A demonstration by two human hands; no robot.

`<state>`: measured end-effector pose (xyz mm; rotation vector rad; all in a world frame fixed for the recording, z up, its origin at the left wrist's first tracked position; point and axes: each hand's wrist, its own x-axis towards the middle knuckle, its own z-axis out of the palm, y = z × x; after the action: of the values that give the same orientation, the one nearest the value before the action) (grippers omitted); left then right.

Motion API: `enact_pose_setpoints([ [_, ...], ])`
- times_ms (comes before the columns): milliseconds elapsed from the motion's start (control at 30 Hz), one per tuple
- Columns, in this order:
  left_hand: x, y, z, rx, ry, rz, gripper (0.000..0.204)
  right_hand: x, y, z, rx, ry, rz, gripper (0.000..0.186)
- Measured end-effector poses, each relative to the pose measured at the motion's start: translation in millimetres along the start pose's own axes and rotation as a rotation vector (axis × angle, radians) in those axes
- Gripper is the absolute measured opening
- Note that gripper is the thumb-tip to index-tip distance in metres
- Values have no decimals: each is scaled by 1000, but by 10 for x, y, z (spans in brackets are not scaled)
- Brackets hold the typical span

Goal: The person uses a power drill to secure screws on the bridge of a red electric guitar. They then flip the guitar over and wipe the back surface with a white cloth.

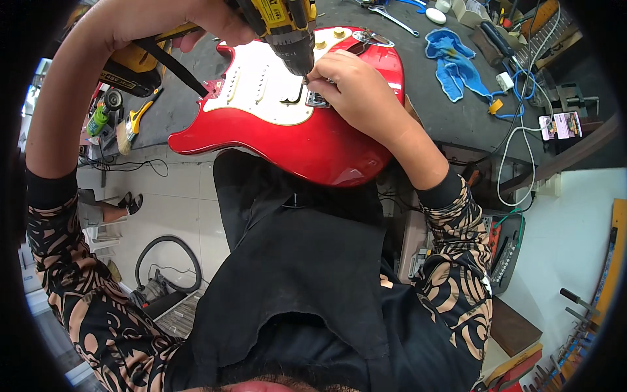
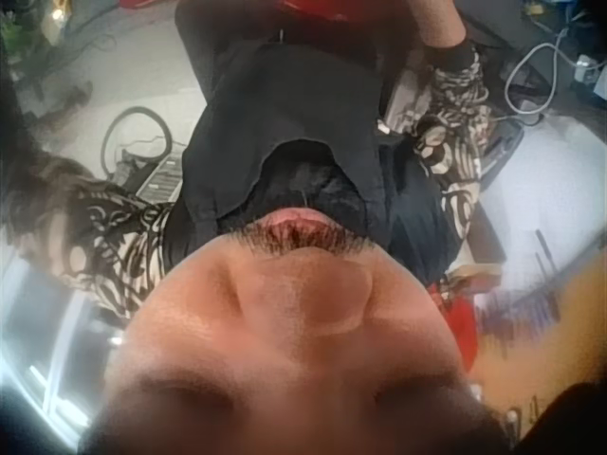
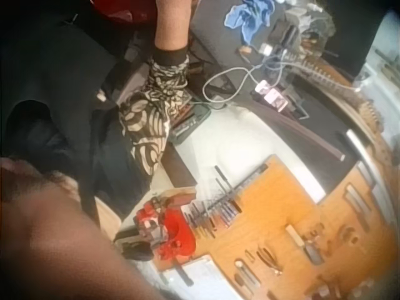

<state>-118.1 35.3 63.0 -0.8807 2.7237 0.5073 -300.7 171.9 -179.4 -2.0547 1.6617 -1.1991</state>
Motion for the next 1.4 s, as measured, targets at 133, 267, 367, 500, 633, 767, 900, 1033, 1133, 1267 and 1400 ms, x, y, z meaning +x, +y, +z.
enact_pose_setpoints([
  [133, 58, 144, 3, 4, -49, -7, 42, 1, 27, 54, -11, 0, -50, 13],
  [267, 71, 239, 3, 8, -97, -18, 44, -30, 17, 67, -59, 10, -78, 14],
  [367, 84, 299, 8, 10, -136, -19, 46, -55, 50, 98, -71, 15, -101, 15],
  [500, 26, 387, -5, 20, -182, -37, 48, 74, 43, -54, 154, 75, -41, 19],
  [633, -213, 433, -3, 15, -218, -105, 52, 457, -343, -204, 766, 260, -221, 36],
  [767, -122, 303, -11, -49, -234, 302, 57, 502, -655, -506, 380, 287, -418, 77],
  [900, -305, 407, -11, 28, -195, 177, 57, 627, -483, -297, 578, 244, -564, 76],
  [1033, -248, 544, -182, -40, -301, 3, 57, 641, -410, -340, 493, 244, -627, 74],
  [1133, -404, 499, 51, 72, -122, 139, 58, 584, -542, -337, 580, 258, -570, 75],
  [1267, -396, 557, -103, 164, -285, 60, 58, 582, -485, -352, 528, 227, -597, 76],
  [1400, -444, 558, -45, 153, -225, 110, 58, 600, -417, -329, 508, 228, -627, 78],
])
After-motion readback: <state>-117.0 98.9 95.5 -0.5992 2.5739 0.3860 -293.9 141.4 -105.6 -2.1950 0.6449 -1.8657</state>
